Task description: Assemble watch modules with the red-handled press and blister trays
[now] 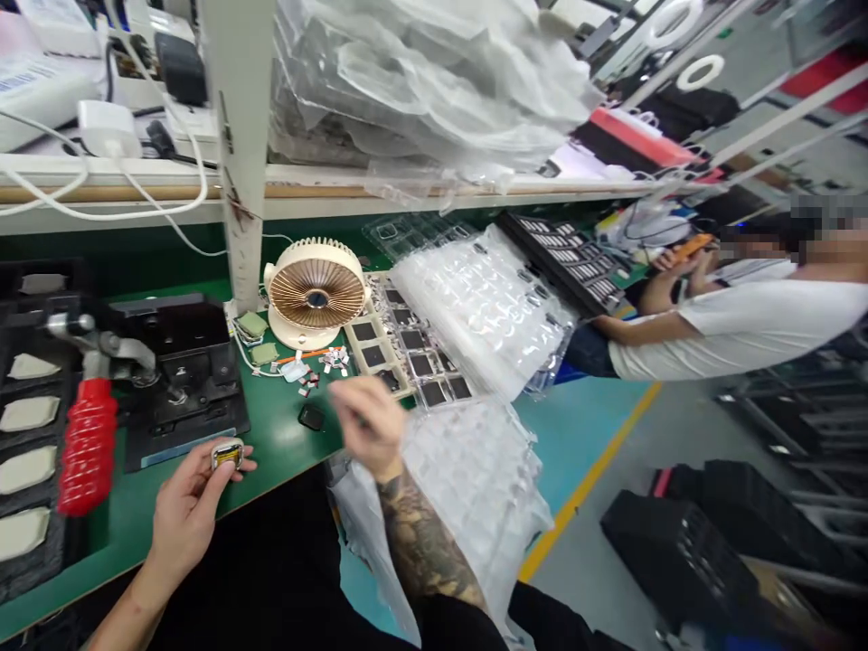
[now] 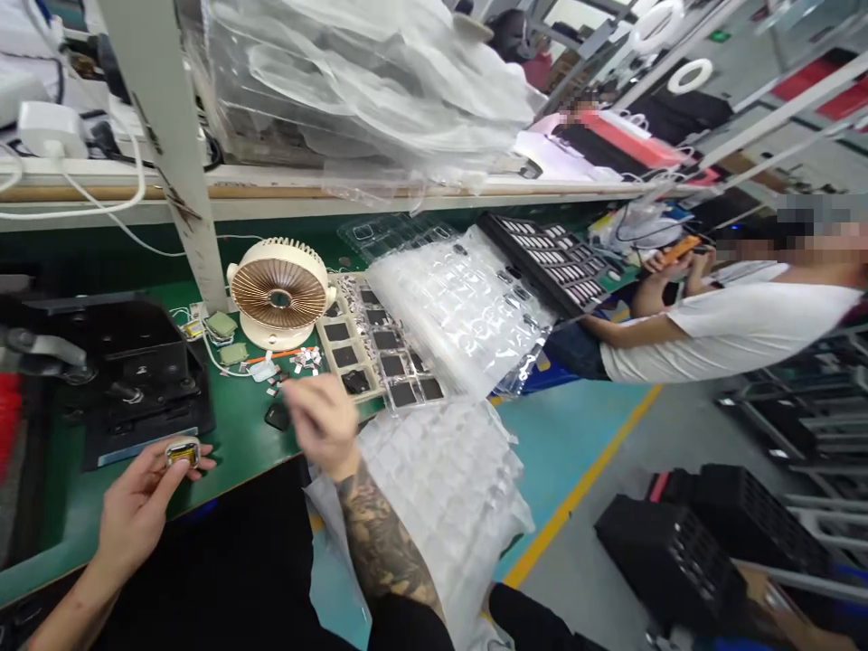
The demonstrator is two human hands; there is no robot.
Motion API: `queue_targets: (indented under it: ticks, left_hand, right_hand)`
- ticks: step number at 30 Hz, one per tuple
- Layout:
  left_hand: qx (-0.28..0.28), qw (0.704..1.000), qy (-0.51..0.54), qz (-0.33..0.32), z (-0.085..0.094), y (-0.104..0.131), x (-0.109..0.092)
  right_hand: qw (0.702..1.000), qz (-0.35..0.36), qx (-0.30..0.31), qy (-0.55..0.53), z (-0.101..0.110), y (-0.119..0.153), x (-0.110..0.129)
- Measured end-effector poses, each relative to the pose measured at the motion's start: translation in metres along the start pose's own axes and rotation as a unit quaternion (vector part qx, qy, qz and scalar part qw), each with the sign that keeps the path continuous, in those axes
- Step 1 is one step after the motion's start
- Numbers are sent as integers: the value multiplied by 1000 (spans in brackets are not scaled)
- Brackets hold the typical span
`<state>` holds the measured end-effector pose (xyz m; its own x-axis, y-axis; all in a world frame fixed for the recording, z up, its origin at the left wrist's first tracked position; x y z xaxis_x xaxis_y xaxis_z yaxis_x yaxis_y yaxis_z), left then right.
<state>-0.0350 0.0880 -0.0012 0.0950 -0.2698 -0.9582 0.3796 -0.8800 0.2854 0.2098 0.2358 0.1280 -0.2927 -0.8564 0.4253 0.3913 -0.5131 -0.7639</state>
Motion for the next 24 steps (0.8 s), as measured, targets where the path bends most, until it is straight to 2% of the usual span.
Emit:
queue_targets:
  ticks: [1, 3, 5, 6, 8, 10, 13, 15, 17, 19, 21, 24]
  left_hand:
    - [-7, 1000, -5, -3, 2, 0, 0]
    - [-13, 1000, -10, -5, 5, -1, 1]
    - [-9, 1000, -11, -8, 4, -3, 2]
    - [-5, 1000, -11, -10, 3, -3, 1]
    - [3, 1000, -8, -19, 1, -4, 0]
    - [8, 1000, -4, -28, 0, -5, -2]
    - [12, 999, 5, -33, -1, -5, -4]
    - [16, 999, 11, -34, -1, -5, -4]
    - [22, 999, 17, -35, -2, -5, -3]
    - [29, 999, 23, -36, -2, -6, -1]
    - [33, 998, 32, -36, -3, -6, 0]
    - [40, 997, 56, -33, -5, -6, 0]
  right_hand:
    - [997, 41, 69, 12, -29, 10, 18]
    - [975, 92, 189, 68, -79, 28, 38]
    - [948, 113, 272, 117, -108, 38, 41]
    - [940, 115, 297, 125, -113, 39, 39]
    - [940, 98, 302, 122, -103, 32, 26]
    - [954, 49, 269, 124, -73, 14, -3]
    - [956, -62, 223, 181, -22, -21, -73]
    - [932, -131, 240, 238, -4, -44, -123]
    - [895, -181, 304, 272, -6, -61, -164]
    - [864, -210, 360, 283, -17, -73, -190]
    - [847, -233, 380, 290, -29, -80, -203]
    - [831, -275, 374, 306, -41, -83, -210]
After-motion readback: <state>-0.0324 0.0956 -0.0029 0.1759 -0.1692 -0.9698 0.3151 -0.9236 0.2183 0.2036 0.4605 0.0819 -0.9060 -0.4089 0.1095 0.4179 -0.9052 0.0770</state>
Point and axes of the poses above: each hand's wrist, its own y-axis away from the middle knuckle, its own z-axis out of the back of the hand, x = y × z, the point moved 10 cm from there along -y, towards the middle knuckle, and after that the axes turned 7 degrees about z, right-handed, at the moved point
